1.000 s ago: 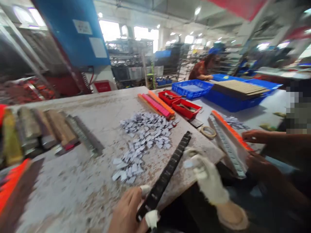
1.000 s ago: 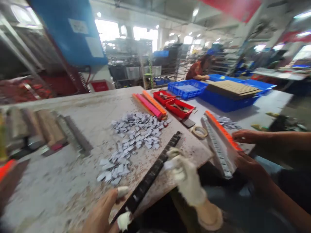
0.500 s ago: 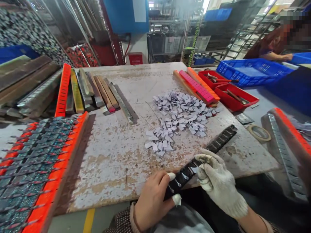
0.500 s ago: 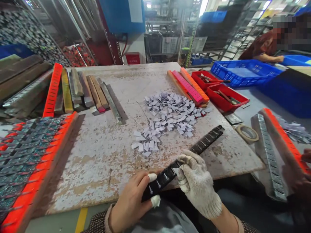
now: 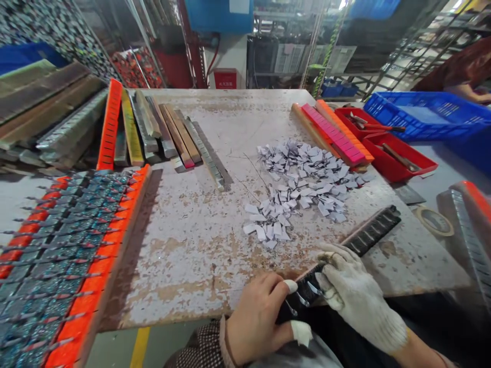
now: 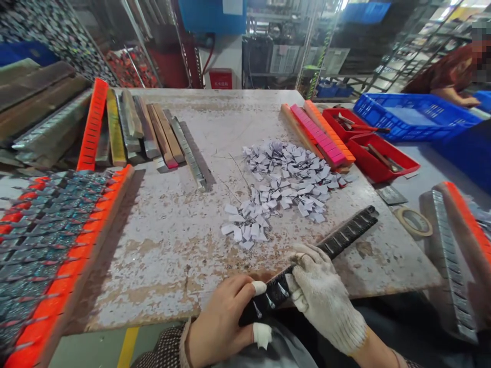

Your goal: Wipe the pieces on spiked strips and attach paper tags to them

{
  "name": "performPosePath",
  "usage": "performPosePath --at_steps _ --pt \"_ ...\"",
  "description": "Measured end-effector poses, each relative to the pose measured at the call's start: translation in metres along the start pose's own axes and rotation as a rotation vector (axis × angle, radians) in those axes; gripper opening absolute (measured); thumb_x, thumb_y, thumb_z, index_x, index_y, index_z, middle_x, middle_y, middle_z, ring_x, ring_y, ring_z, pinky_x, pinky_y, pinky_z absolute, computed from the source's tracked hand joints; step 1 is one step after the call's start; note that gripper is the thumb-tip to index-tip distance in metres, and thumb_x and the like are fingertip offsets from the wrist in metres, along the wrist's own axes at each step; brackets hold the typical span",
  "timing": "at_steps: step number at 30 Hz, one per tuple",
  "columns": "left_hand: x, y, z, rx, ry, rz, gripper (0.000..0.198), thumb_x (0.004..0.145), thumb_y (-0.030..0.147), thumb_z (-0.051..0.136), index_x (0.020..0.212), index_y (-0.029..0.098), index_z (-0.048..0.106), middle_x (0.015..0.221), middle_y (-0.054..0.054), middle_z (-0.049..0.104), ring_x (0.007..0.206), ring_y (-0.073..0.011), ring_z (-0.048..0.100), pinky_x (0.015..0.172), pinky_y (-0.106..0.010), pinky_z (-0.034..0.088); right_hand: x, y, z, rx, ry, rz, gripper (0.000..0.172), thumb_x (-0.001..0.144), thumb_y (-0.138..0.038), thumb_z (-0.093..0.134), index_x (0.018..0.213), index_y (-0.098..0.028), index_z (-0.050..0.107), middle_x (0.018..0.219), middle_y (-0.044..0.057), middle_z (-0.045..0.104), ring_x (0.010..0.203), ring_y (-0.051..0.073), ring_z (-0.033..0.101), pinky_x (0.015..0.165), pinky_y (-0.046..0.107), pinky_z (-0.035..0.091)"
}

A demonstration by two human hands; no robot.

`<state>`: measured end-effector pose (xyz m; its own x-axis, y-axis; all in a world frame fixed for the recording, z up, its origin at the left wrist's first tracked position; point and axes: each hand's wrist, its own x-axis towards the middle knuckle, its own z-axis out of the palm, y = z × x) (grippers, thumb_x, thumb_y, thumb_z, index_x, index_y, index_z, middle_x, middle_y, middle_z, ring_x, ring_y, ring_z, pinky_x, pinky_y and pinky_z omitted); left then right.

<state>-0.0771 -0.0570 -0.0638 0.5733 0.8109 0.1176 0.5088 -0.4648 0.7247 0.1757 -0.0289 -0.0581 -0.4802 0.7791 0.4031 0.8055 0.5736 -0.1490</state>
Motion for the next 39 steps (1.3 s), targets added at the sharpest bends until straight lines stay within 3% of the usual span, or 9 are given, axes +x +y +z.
performPosePath --at_steps 4,8,13,16,22,29,32,34,39 --pt "0.011 0.0 -0.029 0.154 -0.025 -0.092 0.03 0.093 0.043 0.069 0.109 0.02 0.06 0.103 -0.007 0.068 0.093 -0.0261 0.064 0.08 -0.039 0.053 -0.007 0.013 -0.008 0.163 0.019 0.016 0.01 0.094 -0.025 0.059 0.084 -0.023 0.062 0.117 0.009 0.069 0.124 0.028 0.061 0.101 0.045 0.056" --pt "0.048 0.0 -0.052 0.377 0.043 -0.229 0.022 0.095 0.029 0.066 0.113 0.017 0.059 0.106 -0.009 0.068 0.098 -0.0282 0.062 0.084 -0.041 0.052 -0.001 0.024 -0.018 0.167 0.08 0.131 0.01 0.097 -0.028 0.057 0.089 -0.024 0.062 0.115 0.01 0.068 0.12 0.029 0.064 0.097 0.045 0.057" --pt "0.106 -0.008 -0.047 0.515 0.01 -0.296 0.025 0.091 0.023 0.066 0.114 0.013 0.059 0.11 -0.015 0.068 0.107 -0.0333 0.062 0.094 -0.046 0.048 0.012 0.028 -0.023 0.116 0.139 0.079 0.01 0.097 -0.029 0.059 0.092 -0.022 0.063 0.116 0.009 0.069 0.113 0.026 0.066 0.097 0.042 0.057" --pt "0.12 -0.017 -0.038 0.477 0.01 -0.302 0.026 0.087 0.017 0.065 0.112 0.014 0.059 0.112 -0.015 0.068 0.107 -0.0328 0.063 0.093 -0.044 0.048 0.008 0.032 -0.022 0.126 0.168 0.056 0.008 0.097 -0.028 0.059 0.093 -0.021 0.062 0.117 0.009 0.069 0.114 0.025 0.065 0.098 0.041 0.055" --pt "0.114 -0.029 -0.033 0.293 0.083 -0.338 0.025 0.081 0.005 0.056 0.102 0.018 0.06 0.1 -0.007 0.071 0.092 -0.0243 0.066 0.081 -0.034 0.049 0.0 0.048 -0.02 0.118 0.189 0.082 0.008 0.099 -0.028 0.059 0.095 -0.021 0.061 0.117 0.01 0.067 0.11 0.024 0.065 0.095 0.04 0.055" --pt "0.105 -0.025 -0.037 0.036 0.285 -0.348 0.023 0.083 0.009 0.059 0.104 0.018 0.065 0.094 -0.005 0.071 0.094 -0.0221 0.065 0.091 -0.036 0.05 0.029 0.041 -0.009 0.075 0.174 0.07 0.014 0.098 -0.03 0.056 0.106 -0.02 0.062 0.127 0.014 0.064 0.12 0.031 0.062 0.1 0.051 0.056" --pt "0.099 -0.02 -0.036 -0.2 0.334 -0.314 0.025 0.085 0.016 0.061 0.11 0.016 0.063 0.092 -0.004 0.07 0.085 -0.0174 0.065 0.08 -0.028 0.052 0.047 0.029 -0.002 0.146 0.145 0.098 0.028 0.097 -0.036 0.058 0.119 -0.02 0.062 0.136 0.016 0.061 0.131 0.036 0.056 0.105 0.058 0.053" --pt "0.095 -0.013 -0.034 -0.457 0.358 -0.28 0.024 0.084 0.023 0.066 0.106 0.015 0.065 0.088 -0.004 0.068 0.082 -0.0164 0.063 0.078 -0.027 0.051 0.057 0.021 0.001 0.289 0.146 0.125 0.023 0.097 -0.036 0.058 0.114 -0.023 0.065 0.134 0.014 0.062 0.131 0.034 0.057 0.105 0.056 0.054" --pt "0.084 0.009 -0.034 -0.759 0.2 -0.234 0.027 0.084 0.035 0.072 0.103 0.016 0.067 0.091 -0.004 0.067 0.081 -0.0164 0.06 0.077 -0.027 0.049 0.064 0.01 -0.004 0.547 0.135 0.144 0.019 0.1 -0.033 0.051 0.102 -0.025 0.068 0.122 0.01 0.069 0.111 0.024 0.07 0.091 0.038 0.063"
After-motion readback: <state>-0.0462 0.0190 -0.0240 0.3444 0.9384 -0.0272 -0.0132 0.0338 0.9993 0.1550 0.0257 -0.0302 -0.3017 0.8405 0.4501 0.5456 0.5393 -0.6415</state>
